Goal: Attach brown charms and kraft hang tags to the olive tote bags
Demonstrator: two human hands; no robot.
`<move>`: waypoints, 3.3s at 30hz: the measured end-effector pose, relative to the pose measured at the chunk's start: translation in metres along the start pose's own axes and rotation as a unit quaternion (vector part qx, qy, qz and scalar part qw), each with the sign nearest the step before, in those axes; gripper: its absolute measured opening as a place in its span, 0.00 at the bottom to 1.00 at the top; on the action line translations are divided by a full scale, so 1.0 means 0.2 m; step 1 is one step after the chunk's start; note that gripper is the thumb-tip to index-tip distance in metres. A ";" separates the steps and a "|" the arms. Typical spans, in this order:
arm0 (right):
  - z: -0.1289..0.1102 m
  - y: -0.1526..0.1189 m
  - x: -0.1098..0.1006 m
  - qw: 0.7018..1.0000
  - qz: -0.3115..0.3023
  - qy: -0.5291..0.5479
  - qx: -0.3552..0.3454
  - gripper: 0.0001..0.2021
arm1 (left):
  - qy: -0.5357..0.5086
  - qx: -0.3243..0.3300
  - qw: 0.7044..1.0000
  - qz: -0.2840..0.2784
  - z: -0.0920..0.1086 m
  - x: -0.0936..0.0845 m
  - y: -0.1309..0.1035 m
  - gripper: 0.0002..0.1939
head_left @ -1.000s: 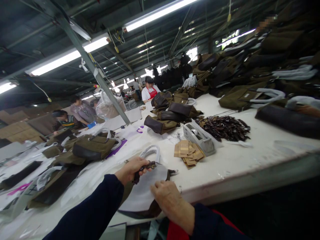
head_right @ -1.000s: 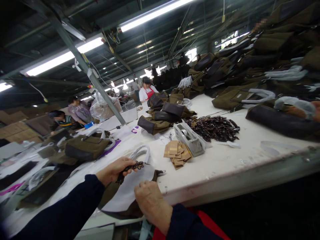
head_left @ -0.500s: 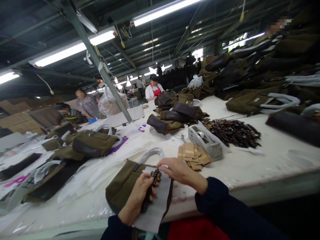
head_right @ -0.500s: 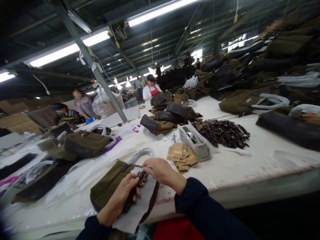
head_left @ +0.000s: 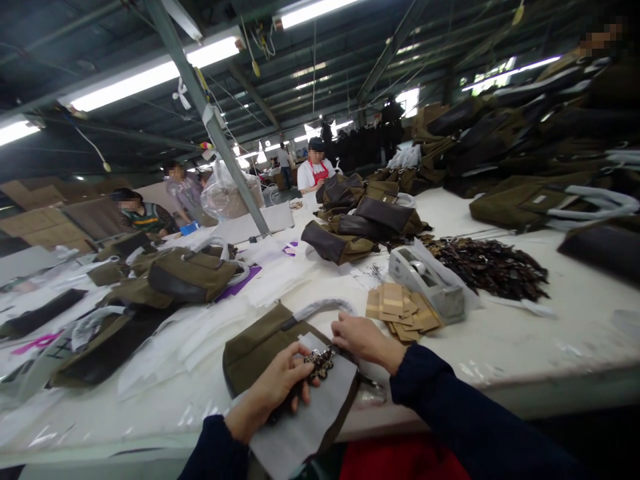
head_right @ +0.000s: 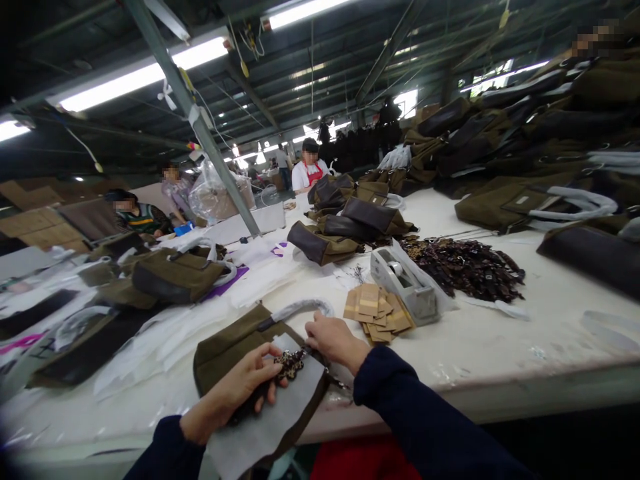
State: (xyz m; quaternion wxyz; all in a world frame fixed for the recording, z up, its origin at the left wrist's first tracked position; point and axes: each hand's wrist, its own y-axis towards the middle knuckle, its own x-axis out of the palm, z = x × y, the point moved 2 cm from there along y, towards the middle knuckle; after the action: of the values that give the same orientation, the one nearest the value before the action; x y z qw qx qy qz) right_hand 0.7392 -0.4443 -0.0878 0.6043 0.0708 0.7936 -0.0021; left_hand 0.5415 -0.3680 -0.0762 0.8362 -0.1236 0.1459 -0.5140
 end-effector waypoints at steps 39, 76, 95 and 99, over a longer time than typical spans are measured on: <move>-0.18 -0.08 0.01 0.958 0.051 0.157 -0.234 0.07 | 0.168 -0.012 0.981 0.094 0.02 0.03 -0.12 0.21; -0.25 0.06 0.05 0.975 -0.062 0.184 -0.112 0.05 | 0.372 0.089 0.922 0.065 0.10 -0.07 -0.26 0.13; -0.24 0.15 0.08 0.973 -0.107 0.165 -0.123 0.06 | 0.624 0.250 0.722 0.163 -0.17 0.11 -0.17 0.22; -0.22 0.15 0.07 0.984 -0.069 0.122 -0.112 0.11 | 0.604 0.250 0.736 0.177 -0.14 0.12 -0.19 0.21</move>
State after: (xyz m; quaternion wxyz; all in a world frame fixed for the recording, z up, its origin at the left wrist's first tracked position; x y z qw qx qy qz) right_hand 0.6969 -0.4095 -0.0862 0.5050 -0.0530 0.8598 0.0536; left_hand 0.5093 -0.4073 -0.0913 0.6486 0.4543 0.5061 -0.3417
